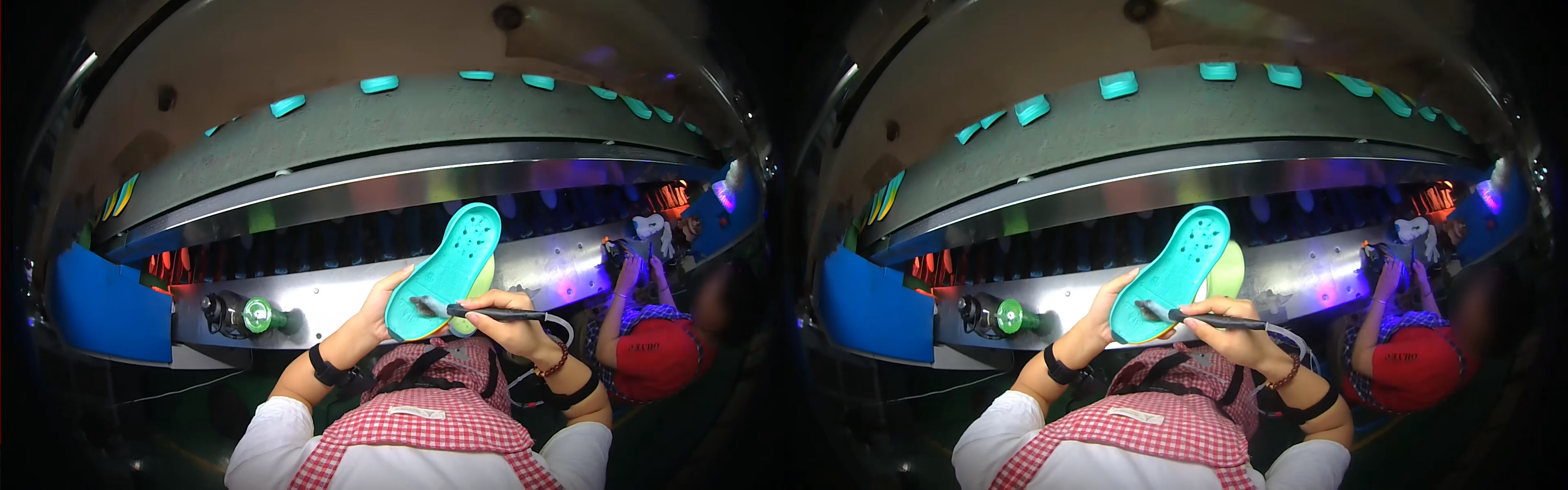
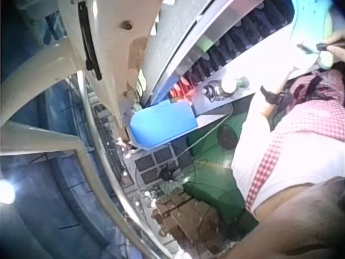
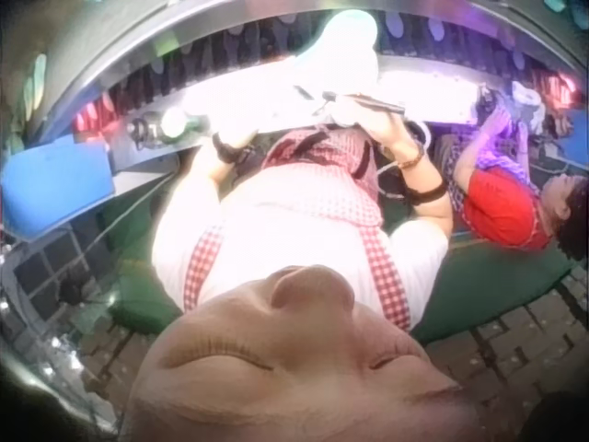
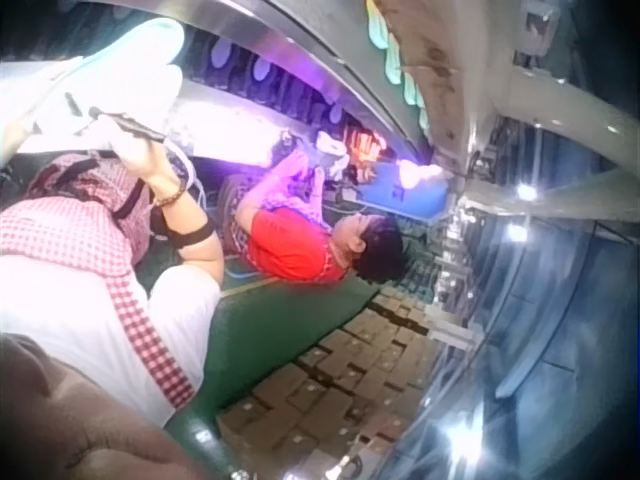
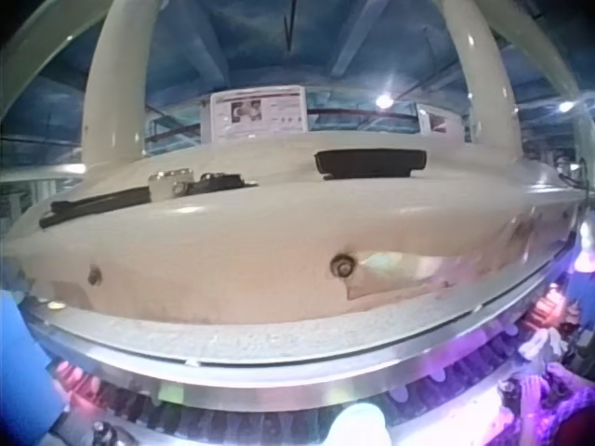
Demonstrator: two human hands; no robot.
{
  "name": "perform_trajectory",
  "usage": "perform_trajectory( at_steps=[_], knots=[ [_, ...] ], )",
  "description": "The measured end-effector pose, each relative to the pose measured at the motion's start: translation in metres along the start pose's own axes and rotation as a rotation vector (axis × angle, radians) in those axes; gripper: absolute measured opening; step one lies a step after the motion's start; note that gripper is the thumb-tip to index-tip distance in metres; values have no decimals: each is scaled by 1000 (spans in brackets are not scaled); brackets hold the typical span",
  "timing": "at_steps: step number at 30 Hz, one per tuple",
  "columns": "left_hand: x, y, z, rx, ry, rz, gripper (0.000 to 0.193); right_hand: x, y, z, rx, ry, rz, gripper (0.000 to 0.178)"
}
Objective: Applying adhesive to the bottom of shoe soles with a brush in a manufacturing environment.
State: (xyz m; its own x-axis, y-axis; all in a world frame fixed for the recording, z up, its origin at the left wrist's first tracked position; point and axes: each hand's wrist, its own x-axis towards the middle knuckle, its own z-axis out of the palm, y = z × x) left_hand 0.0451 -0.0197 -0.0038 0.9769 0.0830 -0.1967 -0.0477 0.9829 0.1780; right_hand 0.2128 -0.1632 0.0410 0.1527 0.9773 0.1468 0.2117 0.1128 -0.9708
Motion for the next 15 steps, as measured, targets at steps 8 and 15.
perform_trajectory(
  at_steps=[8, 15],
  knots=[
    [-4, 1, -1, 15, 5, 23, 55, 2, 0, 7, -125, 45, -78, 16],
    [-7, -1, -5, -13, -72, 77, 55, 2, -2, 14, -262, 69, -235, 15]
  ],
)
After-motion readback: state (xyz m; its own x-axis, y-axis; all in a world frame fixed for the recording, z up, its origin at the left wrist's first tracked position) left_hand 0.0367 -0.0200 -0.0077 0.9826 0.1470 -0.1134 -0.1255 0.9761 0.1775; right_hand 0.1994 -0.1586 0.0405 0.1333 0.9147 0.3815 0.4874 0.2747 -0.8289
